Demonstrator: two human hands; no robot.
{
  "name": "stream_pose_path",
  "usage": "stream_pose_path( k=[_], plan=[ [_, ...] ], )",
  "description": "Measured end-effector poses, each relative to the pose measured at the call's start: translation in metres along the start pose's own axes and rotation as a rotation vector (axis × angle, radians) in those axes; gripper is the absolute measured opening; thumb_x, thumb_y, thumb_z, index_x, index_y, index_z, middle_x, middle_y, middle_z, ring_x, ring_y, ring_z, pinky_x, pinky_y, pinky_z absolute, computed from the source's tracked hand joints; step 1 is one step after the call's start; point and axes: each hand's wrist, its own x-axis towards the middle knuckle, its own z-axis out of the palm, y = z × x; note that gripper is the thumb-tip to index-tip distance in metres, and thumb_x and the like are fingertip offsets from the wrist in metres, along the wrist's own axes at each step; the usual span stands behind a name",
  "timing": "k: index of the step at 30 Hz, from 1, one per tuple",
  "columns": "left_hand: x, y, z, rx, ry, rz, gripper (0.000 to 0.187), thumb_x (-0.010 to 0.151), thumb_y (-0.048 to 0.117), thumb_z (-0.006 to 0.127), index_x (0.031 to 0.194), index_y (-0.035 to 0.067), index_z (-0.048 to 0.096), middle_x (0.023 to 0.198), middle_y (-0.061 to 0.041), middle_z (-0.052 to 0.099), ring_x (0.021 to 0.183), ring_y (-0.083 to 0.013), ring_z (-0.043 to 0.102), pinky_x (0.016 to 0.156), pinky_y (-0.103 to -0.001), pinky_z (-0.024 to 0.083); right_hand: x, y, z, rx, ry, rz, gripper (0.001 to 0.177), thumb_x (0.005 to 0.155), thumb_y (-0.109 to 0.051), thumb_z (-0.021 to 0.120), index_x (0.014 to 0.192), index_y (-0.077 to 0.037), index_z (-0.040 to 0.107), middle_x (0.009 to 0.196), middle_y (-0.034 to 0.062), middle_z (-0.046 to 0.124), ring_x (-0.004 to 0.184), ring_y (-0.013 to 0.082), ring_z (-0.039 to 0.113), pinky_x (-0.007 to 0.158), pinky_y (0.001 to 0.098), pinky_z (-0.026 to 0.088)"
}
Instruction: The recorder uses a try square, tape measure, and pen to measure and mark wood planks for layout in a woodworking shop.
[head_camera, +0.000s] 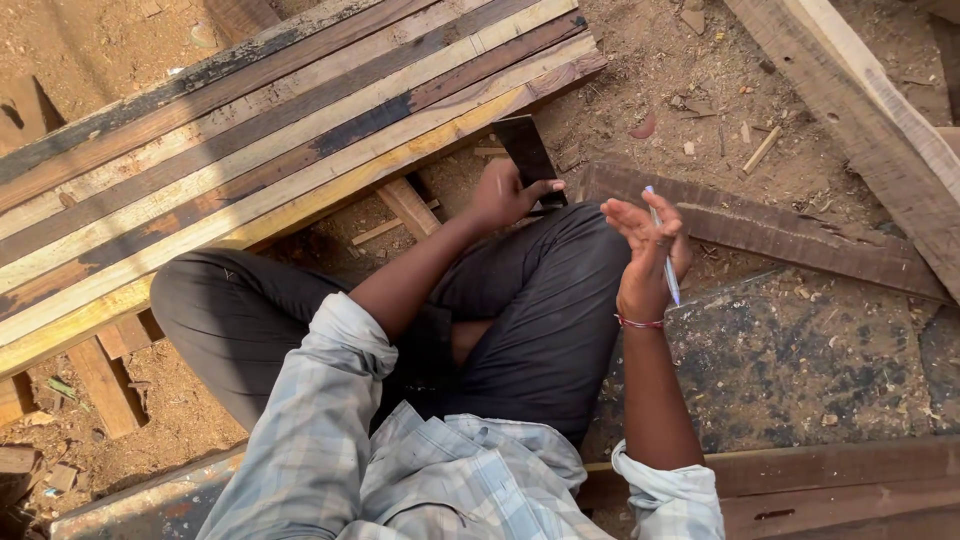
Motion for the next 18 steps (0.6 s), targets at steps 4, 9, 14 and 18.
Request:
stream_pose_path(
  k=[4, 9, 14, 18],
  plan=[
    [0.007, 0.060, -0.055, 0.031, 0.213, 0.372, 0.035, 0.094, 0.041, 0.077, 0.085, 0.007, 0.076, 0.068, -0.004, 0.073, 0.054, -0.0118, 0.068, 0.049, -0.032, 0.049, 0.036, 0.007, 0.031, -0.482, -0.280, -0.260, 0.069, 0.109, -0.058, 0.052, 0.133, 0.006, 0.061, 0.124, 0.0278, 0.072, 0.117, 0.0372, 0.071, 0.101, 0.0468, 0.057],
    [0.023, 0.128, -0.107, -0.052, 0.312, 0.245, 0.038, 0.089, 0.045, 0.077, 0.078, 0.009, 0.071, 0.062, 0.000, 0.072, 0.049, -0.0075, 0.069, 0.042, -0.030, 0.051, 0.059, 0.025, 0.082, -0.832, -0.607, -0.325, 0.068, 0.089, -0.052, 0.072, 0.122, 0.007, 0.065, 0.099, 0.0197, 0.076, 0.091, 0.0304, 0.077, 0.078, 0.0425, 0.061],
    [0.011, 0.135, -0.131, 0.352, 0.488, 0.400, 0.055, 0.104, 0.056, 0.070, 0.102, 0.001, 0.068, 0.071, -0.010, 0.068, 0.063, -0.0194, 0.067, 0.061, -0.036, 0.051, 0.053, 0.038, 0.101, 0.204, -0.523, 0.206, 0.037, 0.099, -0.029, 0.080, 0.113, 0.003, 0.067, 0.095, 0.0092, 0.070, 0.073, 0.0199, 0.074, 0.071, 0.0337, 0.065],
    [-0.062, 0.131, -0.115, 1.000, 0.285, 0.205, 0.114, 0.071, 0.080, 0.073, 0.137, -0.009, 0.048, 0.093, -0.018, 0.067, 0.076, -0.0275, 0.069, 0.065, -0.041, 0.052, 0.069, 0.022, 0.100, 0.178, -0.551, 0.158, 0.035, 0.102, -0.031, 0.073, 0.111, 0.002, 0.069, 0.091, 0.0108, 0.075, 0.074, 0.0180, 0.074, 0.066, 0.0289, 0.061]
  ],
)
